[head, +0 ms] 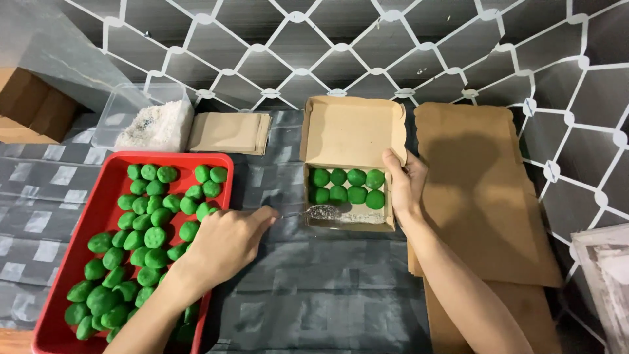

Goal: Packing green round food items from a tray into a cardboard box and adding white powder with a spoon.

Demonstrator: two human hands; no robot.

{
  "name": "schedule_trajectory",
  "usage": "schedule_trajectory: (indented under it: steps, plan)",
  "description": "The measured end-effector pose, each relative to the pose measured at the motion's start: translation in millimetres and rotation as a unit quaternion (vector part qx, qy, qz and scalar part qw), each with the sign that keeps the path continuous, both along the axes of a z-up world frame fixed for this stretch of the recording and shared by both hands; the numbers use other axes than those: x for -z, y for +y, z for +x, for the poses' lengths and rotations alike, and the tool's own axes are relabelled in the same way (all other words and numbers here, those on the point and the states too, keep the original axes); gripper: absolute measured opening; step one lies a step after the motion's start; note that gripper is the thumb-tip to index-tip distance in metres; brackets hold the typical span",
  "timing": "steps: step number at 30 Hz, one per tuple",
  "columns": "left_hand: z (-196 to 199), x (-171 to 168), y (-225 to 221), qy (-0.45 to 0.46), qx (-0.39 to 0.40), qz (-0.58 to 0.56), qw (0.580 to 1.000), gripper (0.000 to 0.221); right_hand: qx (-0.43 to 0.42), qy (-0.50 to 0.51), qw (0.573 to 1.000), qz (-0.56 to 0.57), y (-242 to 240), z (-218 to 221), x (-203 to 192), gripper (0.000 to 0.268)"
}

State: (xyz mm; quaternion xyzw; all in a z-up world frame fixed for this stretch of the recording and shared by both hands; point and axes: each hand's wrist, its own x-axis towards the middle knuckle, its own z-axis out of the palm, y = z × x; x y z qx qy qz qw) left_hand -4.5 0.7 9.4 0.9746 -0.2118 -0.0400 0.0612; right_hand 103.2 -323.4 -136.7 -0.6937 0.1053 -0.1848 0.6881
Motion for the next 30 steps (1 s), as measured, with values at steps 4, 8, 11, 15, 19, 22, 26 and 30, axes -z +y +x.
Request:
schedule_trajectory:
  steps: [4,8,11,15,19,22,26,30]
  plan:
    - [5.1,8.2,2.6,0.087,-0.050,-0.090,0.991,0.021,0.003,-0.006,1.000,0.000,3.8,-0.8,1.7,0.027]
    - [10.9,-8.5,2.2,0.155,-0.101,-0.231,0.955,0.025,-0.010,-0.007,1.000,-0.008,8.7,-1.0,-11.2,0.029]
    - [15.1,-12.1,11.2,0.211,-0.108,-0.329,0.914,0.029,-0.008,0.030,0.999,-0.014,19.0,-11.8,-38.2,0.022]
    - [15.8,-17.6,49.7,0.200,-0.165,-0.435,0.862,0.029,0.017,0.094,0.995,0.004,26.8,-11.0,-40.1,0.017]
    - [35.3,-29.3,104.3,0.070,-0.210,-0.465,0.857,0.022,-0.006,0.093,0.993,0.070,19.8,-14.3,-36.5,0.041]
    - [51.4,-54.4,126.8,-0.008,-0.370,-0.306,0.877,0.034,-0.006,0.049,0.998,0.035,9.2,-3.0,-10.7,0.039]
    - [136.7,44.6,231.6,-0.188,-0.346,-0.128,0.910,0.036,-0.008,0.050,0.998,0.041,9.7,-2.2,-10.0,0.034]
    - [170.6,59.2,227.8,-0.082,-0.477,0.048,0.874,0.036,-0.012,0.086,0.994,0.066,14.1,-11.2,-28.1,0.029]
